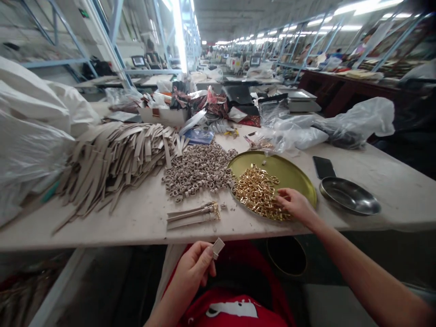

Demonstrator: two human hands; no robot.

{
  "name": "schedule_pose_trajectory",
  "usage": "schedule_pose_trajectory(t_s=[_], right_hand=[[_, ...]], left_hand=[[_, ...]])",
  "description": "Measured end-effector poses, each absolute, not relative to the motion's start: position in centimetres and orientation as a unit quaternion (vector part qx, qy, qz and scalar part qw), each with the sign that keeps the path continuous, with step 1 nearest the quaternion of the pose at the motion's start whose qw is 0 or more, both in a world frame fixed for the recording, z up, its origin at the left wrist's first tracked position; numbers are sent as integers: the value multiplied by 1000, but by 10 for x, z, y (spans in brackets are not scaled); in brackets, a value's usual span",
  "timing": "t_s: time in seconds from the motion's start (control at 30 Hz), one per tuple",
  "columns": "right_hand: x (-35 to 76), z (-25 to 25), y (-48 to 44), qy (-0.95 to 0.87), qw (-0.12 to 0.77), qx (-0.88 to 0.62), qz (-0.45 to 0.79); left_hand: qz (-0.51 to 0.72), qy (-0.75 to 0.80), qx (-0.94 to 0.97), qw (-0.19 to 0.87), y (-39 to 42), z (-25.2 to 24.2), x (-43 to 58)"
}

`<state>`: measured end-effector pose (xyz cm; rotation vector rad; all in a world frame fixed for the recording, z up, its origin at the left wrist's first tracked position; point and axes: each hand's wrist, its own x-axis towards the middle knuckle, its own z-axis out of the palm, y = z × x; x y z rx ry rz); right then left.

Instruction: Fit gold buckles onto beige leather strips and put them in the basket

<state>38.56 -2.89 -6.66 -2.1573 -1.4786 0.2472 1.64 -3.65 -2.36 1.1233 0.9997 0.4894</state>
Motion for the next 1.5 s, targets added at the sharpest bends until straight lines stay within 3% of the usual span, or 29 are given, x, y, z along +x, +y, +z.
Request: schedule_pose_trajectory(t_s=[0.27,0.43,0.57,0.63,0.7,0.83,1.0,1.17,1.4,1.5], right_hand=[[333,-28,-36,-657,228,-713,91],[291,-20,-8,-699,68,-711,31],[288,-23,4,-701,34,-711,30],[292,-21,5,-706,67,-703,52],[293,-15,4,-690,161,-698,100],[273,1,-2,-585,365,-645,331],[218,-8,-11,-389,474,-534,582],[184,-29,-20,-317,463,-477,676],[182,-33,-33,-312,423,-489,696],[182,-40,-38,-295,434,-495,693]], left_hand=[[206,431,495,726,-42,-10,22],[220,453,522,688,-40,-17,18],[227,453,515,691,-37,-26,14],[225,452,512,695,-34,-27,14],[223,451,510,698,-30,-23,16],[242,434,489,717,-16,-10,27],[295,403,429,753,-3,-4,42],[313,431,422,733,-1,-8,38],[243,511,614,551,-3,-12,30],[227,502,611,569,-9,-15,28]])
